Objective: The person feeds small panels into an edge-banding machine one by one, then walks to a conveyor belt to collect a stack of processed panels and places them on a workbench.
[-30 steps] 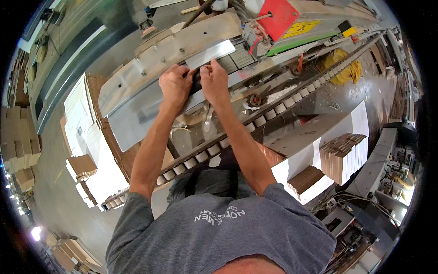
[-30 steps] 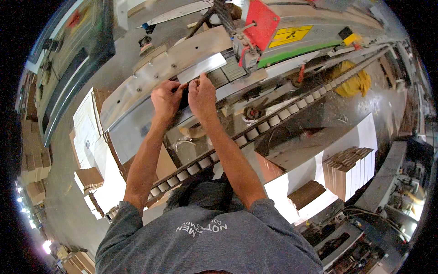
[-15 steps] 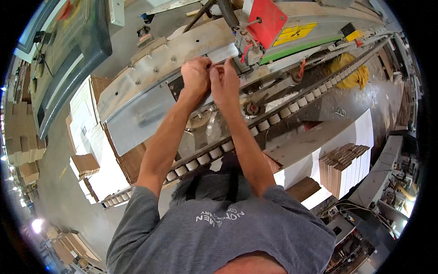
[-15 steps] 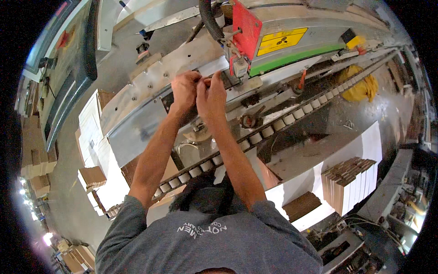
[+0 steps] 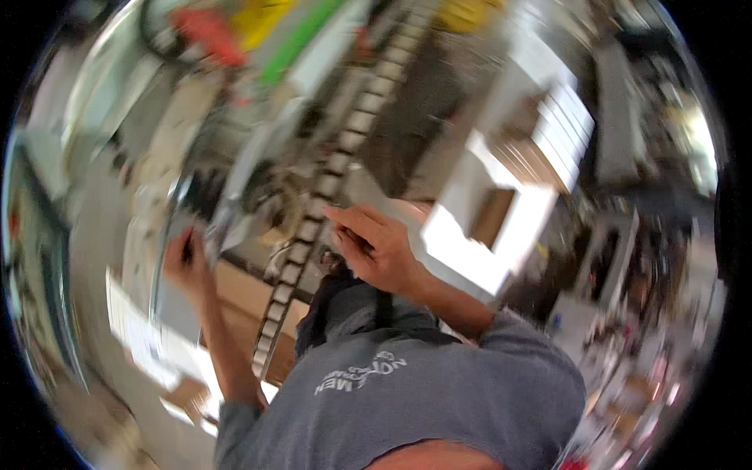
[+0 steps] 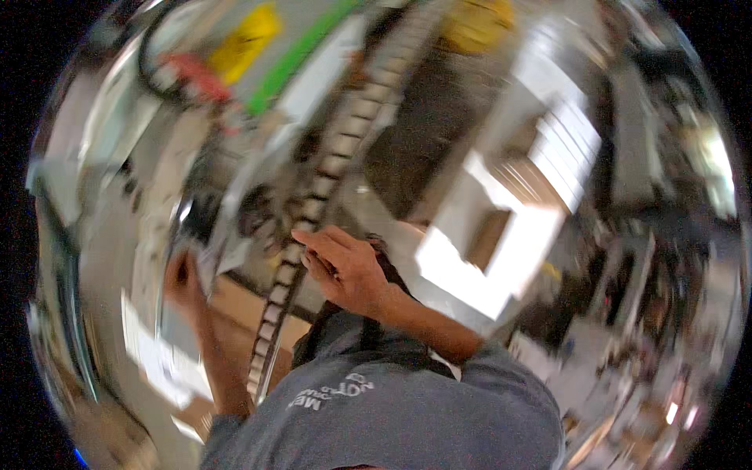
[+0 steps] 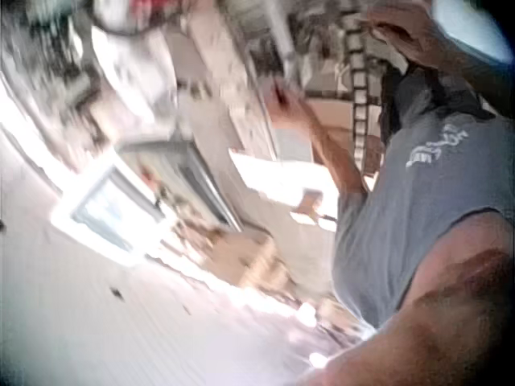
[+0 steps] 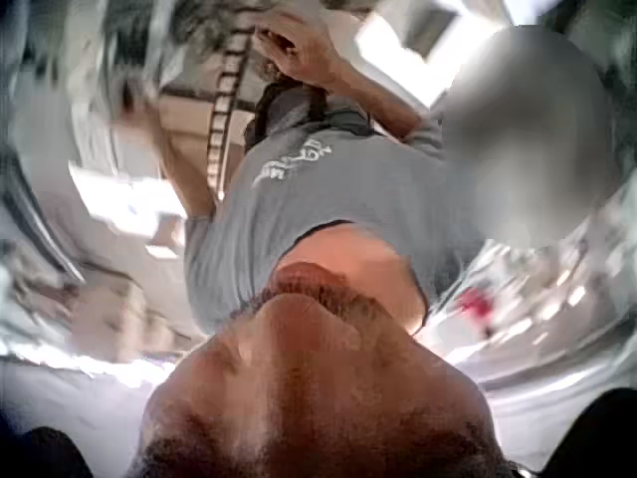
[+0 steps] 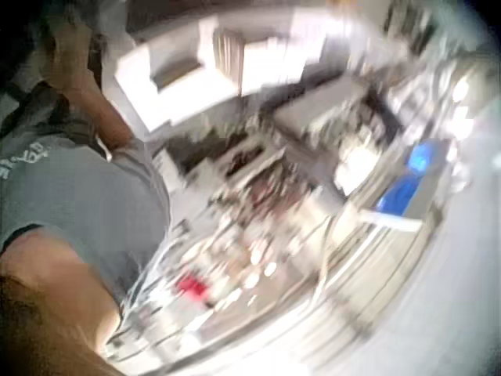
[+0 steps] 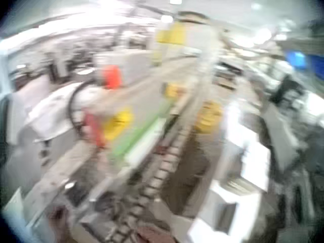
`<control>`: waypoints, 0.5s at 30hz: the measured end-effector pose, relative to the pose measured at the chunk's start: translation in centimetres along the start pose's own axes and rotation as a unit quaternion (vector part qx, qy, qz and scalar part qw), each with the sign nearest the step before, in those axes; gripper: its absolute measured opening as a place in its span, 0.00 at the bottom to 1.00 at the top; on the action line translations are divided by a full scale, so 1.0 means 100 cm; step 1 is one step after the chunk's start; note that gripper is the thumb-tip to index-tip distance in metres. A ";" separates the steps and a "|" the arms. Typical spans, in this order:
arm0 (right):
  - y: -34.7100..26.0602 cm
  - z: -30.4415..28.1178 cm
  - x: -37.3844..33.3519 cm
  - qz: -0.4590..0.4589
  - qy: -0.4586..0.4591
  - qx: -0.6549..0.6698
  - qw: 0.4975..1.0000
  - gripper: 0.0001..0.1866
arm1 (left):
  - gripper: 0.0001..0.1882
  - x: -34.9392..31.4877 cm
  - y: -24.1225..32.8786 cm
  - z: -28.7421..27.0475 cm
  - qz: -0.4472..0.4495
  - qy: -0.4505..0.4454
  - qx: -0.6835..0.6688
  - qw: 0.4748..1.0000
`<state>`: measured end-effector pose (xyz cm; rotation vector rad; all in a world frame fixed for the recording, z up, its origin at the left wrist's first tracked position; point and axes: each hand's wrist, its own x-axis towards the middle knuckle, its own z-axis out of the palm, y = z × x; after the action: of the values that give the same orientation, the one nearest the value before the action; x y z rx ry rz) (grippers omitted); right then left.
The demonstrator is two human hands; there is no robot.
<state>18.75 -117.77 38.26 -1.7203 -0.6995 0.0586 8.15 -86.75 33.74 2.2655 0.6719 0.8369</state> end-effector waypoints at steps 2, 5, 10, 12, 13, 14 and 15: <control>0.007 -0.024 -0.022 0.037 0.067 -0.118 0.990 0.17 | 0.05 -0.032 0.020 -0.024 0.005 -0.017 -0.017 1.000; 0.013 -0.086 -0.062 0.165 0.213 -0.178 0.947 0.16 | 0.04 -0.071 0.043 -0.015 0.032 -0.084 -0.069 0.994; 0.031 -0.174 -0.123 0.285 0.340 -0.468 0.764 0.28 | 0.03 -0.104 0.102 0.013 0.089 -0.192 -0.170 0.962; 0.053 -0.187 -0.146 0.329 0.302 -0.519 0.729 0.40 | 0.03 -0.110 0.108 0.024 0.126 -0.243 -0.209 0.939; 0.065 -0.189 -0.143 0.364 0.287 -0.526 0.713 0.41 | 0.03 -0.107 0.110 0.031 0.116 -0.269 -0.206 0.934; 0.073 -0.184 -0.147 0.409 0.258 -0.528 0.698 0.41 | 0.03 -0.110 0.113 0.032 0.126 -0.264 -0.214 0.932; 0.074 -0.182 -0.149 0.423 0.252 -0.512 0.704 0.39 | 0.04 -0.113 0.114 0.034 0.126 -0.264 -0.222 0.930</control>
<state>16.89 -141.51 31.88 -2.8327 0.7053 -0.2074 5.75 -102.92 35.28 2.0356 -0.0573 0.3966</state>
